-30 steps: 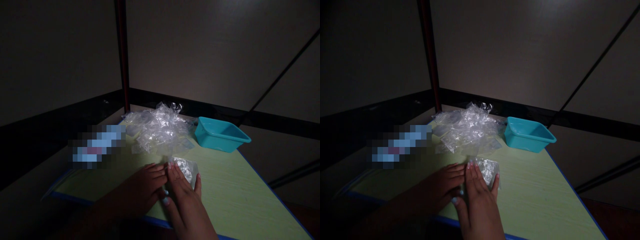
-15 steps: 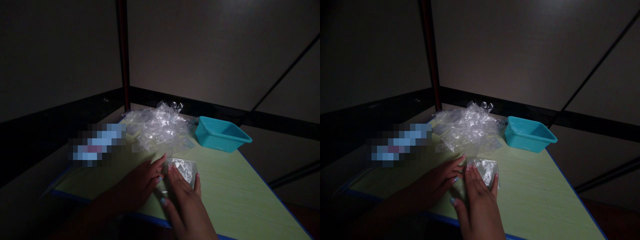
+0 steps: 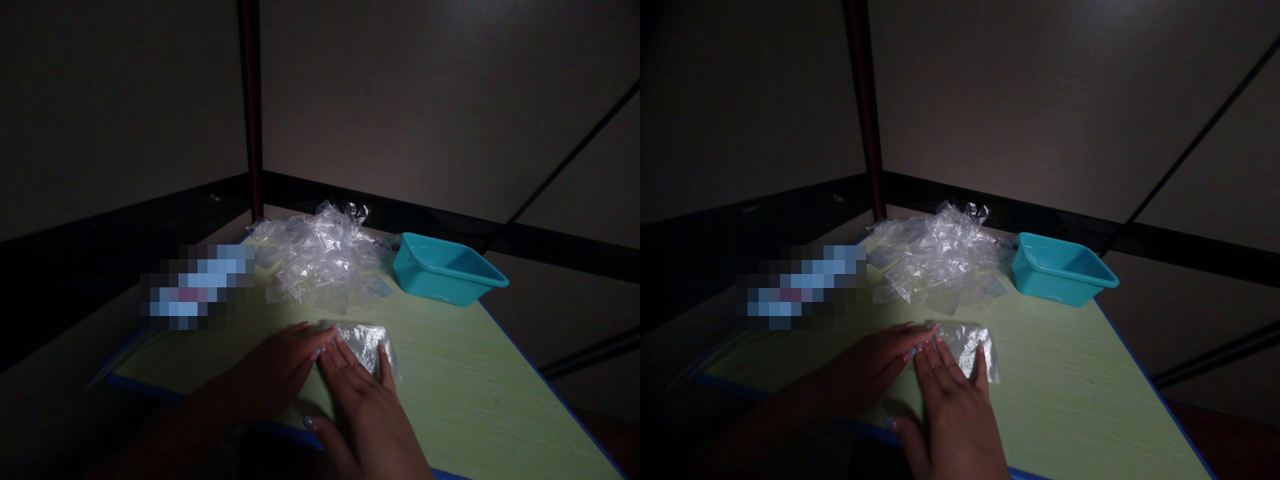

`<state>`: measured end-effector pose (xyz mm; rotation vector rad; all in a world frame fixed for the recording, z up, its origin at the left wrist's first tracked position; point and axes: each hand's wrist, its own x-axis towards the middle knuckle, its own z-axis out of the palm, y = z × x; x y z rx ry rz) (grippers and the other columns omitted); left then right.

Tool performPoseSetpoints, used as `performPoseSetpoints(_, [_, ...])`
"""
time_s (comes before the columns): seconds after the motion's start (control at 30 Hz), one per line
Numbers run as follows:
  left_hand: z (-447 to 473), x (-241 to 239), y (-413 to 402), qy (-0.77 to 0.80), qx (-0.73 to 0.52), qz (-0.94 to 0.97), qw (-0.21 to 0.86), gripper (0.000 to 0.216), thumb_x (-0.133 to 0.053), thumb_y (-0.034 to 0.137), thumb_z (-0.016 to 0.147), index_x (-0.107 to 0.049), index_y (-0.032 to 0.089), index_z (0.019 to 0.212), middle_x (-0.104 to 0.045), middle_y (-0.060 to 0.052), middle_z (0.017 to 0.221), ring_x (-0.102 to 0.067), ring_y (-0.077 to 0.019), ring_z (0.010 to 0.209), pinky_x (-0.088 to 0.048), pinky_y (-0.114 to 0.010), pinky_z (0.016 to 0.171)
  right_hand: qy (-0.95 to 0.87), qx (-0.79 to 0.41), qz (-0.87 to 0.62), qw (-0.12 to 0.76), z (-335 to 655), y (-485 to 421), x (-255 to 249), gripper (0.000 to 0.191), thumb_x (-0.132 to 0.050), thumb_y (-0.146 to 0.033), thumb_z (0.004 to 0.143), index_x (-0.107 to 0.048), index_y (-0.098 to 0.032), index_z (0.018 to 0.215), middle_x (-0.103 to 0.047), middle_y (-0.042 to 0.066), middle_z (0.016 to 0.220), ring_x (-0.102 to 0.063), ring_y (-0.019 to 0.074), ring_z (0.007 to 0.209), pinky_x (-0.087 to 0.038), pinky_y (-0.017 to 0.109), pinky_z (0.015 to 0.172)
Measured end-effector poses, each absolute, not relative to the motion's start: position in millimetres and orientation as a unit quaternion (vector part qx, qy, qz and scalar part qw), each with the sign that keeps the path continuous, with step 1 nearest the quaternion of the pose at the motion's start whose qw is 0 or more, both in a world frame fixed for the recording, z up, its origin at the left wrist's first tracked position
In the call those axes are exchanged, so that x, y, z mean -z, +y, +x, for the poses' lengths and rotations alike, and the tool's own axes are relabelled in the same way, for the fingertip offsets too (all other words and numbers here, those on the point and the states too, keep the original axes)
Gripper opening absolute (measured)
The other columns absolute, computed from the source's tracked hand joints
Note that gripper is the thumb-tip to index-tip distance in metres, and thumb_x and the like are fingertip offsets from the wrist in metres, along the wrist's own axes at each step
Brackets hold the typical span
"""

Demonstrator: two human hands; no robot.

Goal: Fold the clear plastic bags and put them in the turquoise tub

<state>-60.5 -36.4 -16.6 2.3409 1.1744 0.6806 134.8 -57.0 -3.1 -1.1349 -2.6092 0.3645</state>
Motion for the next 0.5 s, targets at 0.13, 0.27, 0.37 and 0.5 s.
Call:
performPoseSetpoints(0.13, [-60.3,15.3,-39.3,0.44,-0.274,0.823,0.233,0.044,-0.032,0.026,0.097,-0.031,0.025,0.141,-0.044,-0.002,0.14,-0.042,-0.0196,0.127,-0.034,-0.035,0.106,-0.907,-0.116,-0.379,0.142,138.4,-56.9,3.2,0.067,-0.056,-0.032,0.081,-0.027,-0.031,0.142,-0.028,0.003,0.146,-0.03,0.0278,0.133,0.004,0.063,0.105])
performPoseSetpoints(0.27, [-60.6,13.3,-41.8,0.439,-0.289,0.808,0.266,0.045,-0.033,0.028,0.097,-0.029,0.025,0.142,-0.041,-0.002,0.142,-0.04,-0.0211,0.128,-0.034,-0.035,0.106,-0.913,-0.097,-0.369,0.149,141.0,-56.6,3.1,0.07,-0.059,-0.028,0.078,-0.03,-0.034,0.141,-0.024,0.005,0.148,-0.028,0.0297,0.134,0.0,0.066,0.103])
performPoseSetpoints(0.37, [-60.1,12.3,-41.9,0.426,-0.306,0.802,0.284,0.042,-0.031,0.028,0.097,-0.034,0.026,0.139,-0.044,-0.001,0.14,-0.044,-0.0208,0.126,-0.035,-0.034,0.105,-0.916,-0.099,-0.362,0.145,141.2,-57.6,1.7,0.067,-0.06,-0.028,0.077,-0.034,-0.035,0.139,-0.02,0.006,0.149,-0.026,0.0296,0.135,-0.003,0.068,0.102])
performPoseSetpoints(0.5, [-58.4,11.1,-41.2,0.414,-0.311,0.803,0.294,0.04,-0.03,0.028,0.098,-0.035,0.028,0.138,-0.047,0.001,0.138,-0.045,-0.0195,0.125,-0.036,-0.035,0.105,-0.908,-0.058,-0.381,0.167,147.8,-60.8,0.3,0.038,-0.056,-0.029,0.081,-0.057,-0.029,0.119,-0.028,0.006,0.148,-0.027,0.0304,0.134,-0.012,0.068,0.102])
